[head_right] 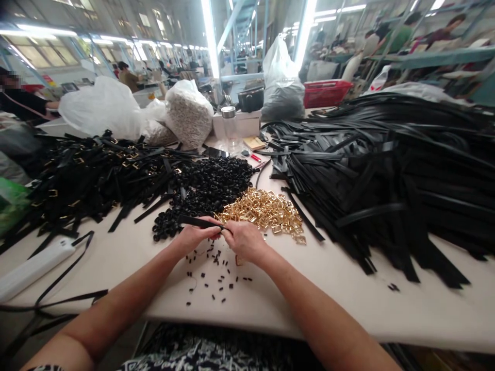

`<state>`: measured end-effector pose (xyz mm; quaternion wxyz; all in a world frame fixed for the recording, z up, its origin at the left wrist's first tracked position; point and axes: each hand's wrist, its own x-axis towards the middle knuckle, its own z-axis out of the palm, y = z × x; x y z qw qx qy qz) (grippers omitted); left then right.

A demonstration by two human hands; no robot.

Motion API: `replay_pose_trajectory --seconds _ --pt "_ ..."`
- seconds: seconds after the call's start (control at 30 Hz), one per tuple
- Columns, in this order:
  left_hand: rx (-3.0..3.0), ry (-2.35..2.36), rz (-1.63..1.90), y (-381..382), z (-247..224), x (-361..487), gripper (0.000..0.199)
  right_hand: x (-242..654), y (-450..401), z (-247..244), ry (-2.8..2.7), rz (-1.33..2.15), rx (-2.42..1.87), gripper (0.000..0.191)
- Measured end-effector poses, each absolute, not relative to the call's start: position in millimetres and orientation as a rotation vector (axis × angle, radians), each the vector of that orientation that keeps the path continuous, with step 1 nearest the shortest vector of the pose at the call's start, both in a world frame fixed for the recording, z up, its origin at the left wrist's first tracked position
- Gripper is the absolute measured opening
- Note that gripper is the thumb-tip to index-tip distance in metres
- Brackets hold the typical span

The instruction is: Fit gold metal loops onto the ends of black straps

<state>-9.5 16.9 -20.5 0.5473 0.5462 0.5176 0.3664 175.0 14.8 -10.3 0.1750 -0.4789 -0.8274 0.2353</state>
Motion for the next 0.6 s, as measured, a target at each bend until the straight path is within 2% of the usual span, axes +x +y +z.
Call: replay_pose_trajectory --seconds 0.17,0.3,0.4,0.6 --pt "0.931 1.111 1.005 22 -24 -10 0.027 179 17 -14 -2.055 1.162 -1.161 0.031" --pt "0.726 1.042 1.062 25 -21 -14 0.022 180 18 -14 -1.824 1.359 -1.065 0.039" --pt "0.628 1.030 1.108 29 -9 -24 0.013 181 17 -13 -1.758 1.280 -1.041 0.045" --pt "0.426 0.939 1.357 58 34 -70 0.005 196 28 -29 -1.803 0.819 -1.157 0.039"
